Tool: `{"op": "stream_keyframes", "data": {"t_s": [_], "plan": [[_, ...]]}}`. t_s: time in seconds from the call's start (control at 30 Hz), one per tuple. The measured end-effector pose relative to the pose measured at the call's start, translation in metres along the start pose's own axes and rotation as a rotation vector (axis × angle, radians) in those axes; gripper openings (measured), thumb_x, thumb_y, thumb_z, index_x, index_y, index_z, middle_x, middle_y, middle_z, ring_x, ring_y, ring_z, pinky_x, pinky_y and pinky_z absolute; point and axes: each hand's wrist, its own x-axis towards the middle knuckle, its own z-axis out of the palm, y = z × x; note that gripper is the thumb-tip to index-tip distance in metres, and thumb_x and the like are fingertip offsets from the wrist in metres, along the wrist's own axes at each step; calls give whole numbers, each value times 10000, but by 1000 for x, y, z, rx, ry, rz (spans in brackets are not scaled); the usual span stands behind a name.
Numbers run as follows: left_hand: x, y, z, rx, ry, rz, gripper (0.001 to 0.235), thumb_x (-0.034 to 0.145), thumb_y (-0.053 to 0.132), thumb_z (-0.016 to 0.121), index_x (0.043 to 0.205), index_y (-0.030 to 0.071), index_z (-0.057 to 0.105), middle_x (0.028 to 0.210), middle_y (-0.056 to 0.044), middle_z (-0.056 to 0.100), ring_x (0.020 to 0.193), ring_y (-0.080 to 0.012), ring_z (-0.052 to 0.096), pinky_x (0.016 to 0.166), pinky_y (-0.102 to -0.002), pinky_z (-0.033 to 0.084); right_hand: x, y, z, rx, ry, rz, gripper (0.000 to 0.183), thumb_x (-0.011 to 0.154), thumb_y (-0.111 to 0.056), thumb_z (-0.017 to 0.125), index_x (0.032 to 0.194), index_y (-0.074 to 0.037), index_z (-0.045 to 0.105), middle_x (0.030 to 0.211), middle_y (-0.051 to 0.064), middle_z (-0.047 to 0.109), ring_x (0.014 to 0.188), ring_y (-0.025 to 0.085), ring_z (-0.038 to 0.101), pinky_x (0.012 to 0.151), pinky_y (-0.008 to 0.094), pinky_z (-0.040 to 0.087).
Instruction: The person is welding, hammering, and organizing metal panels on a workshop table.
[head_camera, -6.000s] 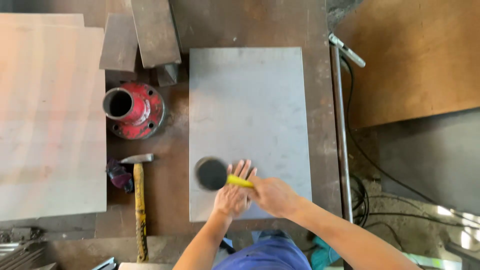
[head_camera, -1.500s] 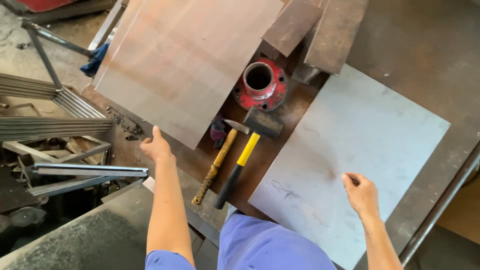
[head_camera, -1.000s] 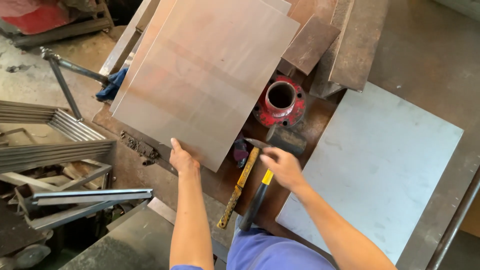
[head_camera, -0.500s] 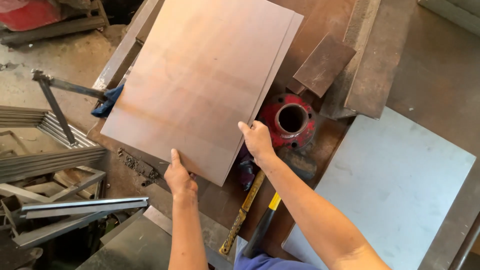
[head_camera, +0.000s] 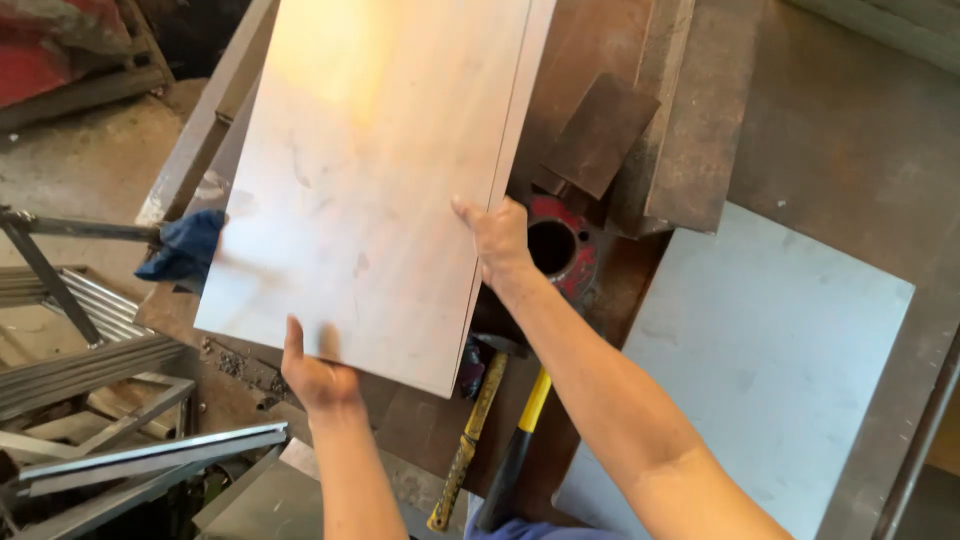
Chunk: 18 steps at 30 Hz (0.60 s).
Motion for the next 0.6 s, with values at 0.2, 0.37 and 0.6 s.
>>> {"op": "stream_keyframes", "data": {"t_s": [0.2,0.37,0.6], "plan": [[-23,-17,30,46,-123,48,409,1003,213,591,1296,-73,593,1265,-172,687,1125,-269,697,1007,-395,587,-25,-63,-19,-146,-35,-341,171,897,-85,746,1002,50,737,928,136,768,755,160,705,656,296,594],[-26,-64,50,18,-98,155,268,939,60,685,1176,-64,669,1148,-134,719,1003,-221,724,948,-371,616,-42,-107,-91,-428,92,-584,333,916,-157,812,714,-117,549,820,-47,616,743,49,502,610,237,448],[-81,-91,85,56,-330,46,300,950,63,698,1216,-63,636,1093,-123,721,939,-199,711,847,-331,601,-114,-158,-103,-276,127,-636,387,916,11,739,702,-144,455,803,-5,560,702,78,491,644,237,436]]}}
